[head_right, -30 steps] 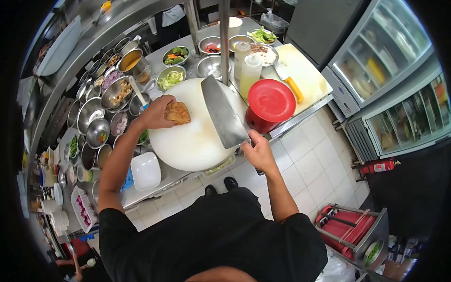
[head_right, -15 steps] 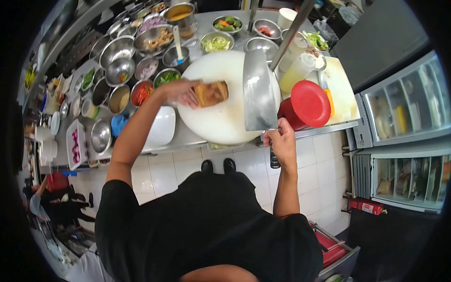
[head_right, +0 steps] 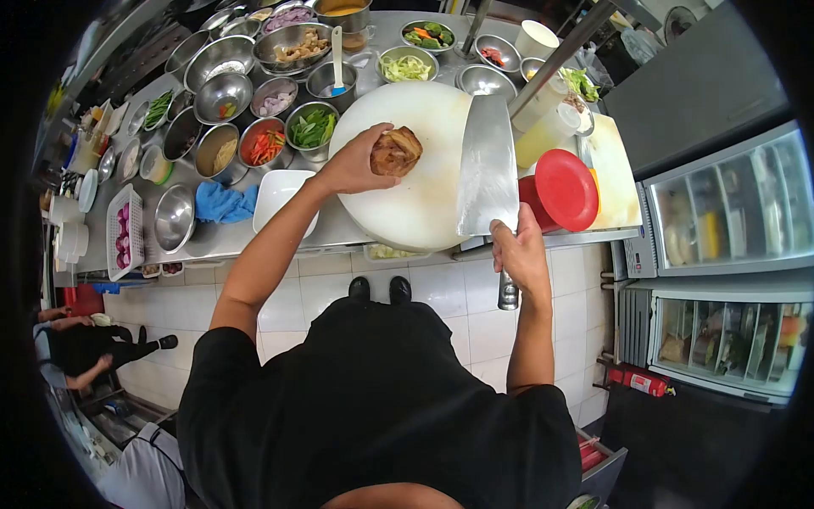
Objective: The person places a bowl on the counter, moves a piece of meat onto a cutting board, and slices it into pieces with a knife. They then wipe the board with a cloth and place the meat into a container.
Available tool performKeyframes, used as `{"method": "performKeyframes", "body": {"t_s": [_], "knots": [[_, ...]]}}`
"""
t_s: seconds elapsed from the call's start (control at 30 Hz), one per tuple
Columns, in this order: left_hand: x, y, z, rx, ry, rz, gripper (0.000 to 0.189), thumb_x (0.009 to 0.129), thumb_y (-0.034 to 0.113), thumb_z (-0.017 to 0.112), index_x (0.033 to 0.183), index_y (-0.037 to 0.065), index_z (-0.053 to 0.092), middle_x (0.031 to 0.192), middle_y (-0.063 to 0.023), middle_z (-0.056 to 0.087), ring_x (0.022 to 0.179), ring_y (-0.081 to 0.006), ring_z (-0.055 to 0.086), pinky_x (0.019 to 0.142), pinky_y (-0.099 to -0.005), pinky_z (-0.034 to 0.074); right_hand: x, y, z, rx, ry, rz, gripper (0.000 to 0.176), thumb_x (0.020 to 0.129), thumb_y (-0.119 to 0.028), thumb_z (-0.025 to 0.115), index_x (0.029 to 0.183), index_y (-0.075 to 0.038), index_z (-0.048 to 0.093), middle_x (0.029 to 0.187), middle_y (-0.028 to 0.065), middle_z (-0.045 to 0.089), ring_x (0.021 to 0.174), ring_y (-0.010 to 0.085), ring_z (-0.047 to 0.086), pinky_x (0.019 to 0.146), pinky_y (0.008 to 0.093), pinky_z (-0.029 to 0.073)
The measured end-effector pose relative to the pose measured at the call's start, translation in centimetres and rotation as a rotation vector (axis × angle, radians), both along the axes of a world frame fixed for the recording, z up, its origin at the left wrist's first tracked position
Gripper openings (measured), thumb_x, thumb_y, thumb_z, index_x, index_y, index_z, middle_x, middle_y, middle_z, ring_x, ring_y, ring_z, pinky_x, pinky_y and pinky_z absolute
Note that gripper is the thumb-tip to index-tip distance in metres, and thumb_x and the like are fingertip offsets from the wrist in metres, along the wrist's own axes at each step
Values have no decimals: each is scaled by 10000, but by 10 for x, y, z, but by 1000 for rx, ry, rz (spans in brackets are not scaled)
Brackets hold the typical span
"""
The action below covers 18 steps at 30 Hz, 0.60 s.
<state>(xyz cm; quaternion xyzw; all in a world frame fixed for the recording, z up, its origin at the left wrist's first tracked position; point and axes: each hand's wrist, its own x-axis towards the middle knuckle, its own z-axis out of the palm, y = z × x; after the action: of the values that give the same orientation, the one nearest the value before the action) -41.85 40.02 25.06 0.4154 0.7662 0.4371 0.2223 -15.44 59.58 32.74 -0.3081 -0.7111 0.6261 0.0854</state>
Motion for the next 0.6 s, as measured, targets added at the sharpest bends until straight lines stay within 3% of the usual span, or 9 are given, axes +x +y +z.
{"method": "performKeyframes", "body": {"t_s": [0.03,0.07,0.17,0.2,0.23,0.33,0.5,0.6], "knots": [[4,0,-3,45,44,-27,1041,698,339,892,1509,27,318,1333,-231,547,1249,-313,555,1082,-368,439,2,-1,1,-12,-1,-8,189,941,-61,544,1118,-23,491,636,0,473,449,74,426,393,250,405],[7,2,-6,67,-80,-73,1028,703,243,876,1521,46,286,1358,-209,537,1260,-295,546,1101,-367,418,4,-2,2,-13,-5,-16,189,941,-61,544,1118,-23,491,636,0,473,449,74,426,393,250,405],[15,8,-20,169,-125,-253,1015,715,206,864,1523,59,267,1376,-185,526,1283,-273,522,1119,-381,399,10,-1,7,-35,2,45,203,942,-72,558,1119,-2,488,664,10,507,452,75,455,402,265,437],[16,7,-19,269,8,-234,939,724,217,859,1494,67,342,1391,-159,524,1313,-270,496,1135,-396,382,11,-3,9,-4,-29,70,207,948,-86,563,1120,-2,486,656,9,502,453,75,460,406,270,443],[17,3,-18,269,4,-241,939,724,217,859,1494,67,342,1391,-159,524,1313,-270,496,1135,-396,382,12,-5,10,25,-58,97,212,953,-101,567,1122,-1,485,648,7,498,454,75,465,410,275,450],[14,-12,-11,247,266,-130,760,741,255,857,1400,73,525,1411,-143,519,1332,-296,481,1132,-418,387,12,-13,17,82,-81,130,225,961,-122,567,1128,4,485,625,9,491,455,81,476,419,278,462],[26,-9,-8,287,240,-162,595,804,291,827,1322,78,626,1354,-137,552,1304,-296,505,1118,-383,406,6,-24,21,234,-153,153,251,961,-150,563,1122,27,488,619,39,525,460,115,515,424,297,475],[32,-10,-15,289,243,-119,499,823,249,824,1263,68,674,1329,-116,566,1256,-275,547,1078,-364,447,1,-33,22,353,-197,223,281,960,-179,567,1094,52,484,628,133,573,477,194,570,435,351,480]]}}
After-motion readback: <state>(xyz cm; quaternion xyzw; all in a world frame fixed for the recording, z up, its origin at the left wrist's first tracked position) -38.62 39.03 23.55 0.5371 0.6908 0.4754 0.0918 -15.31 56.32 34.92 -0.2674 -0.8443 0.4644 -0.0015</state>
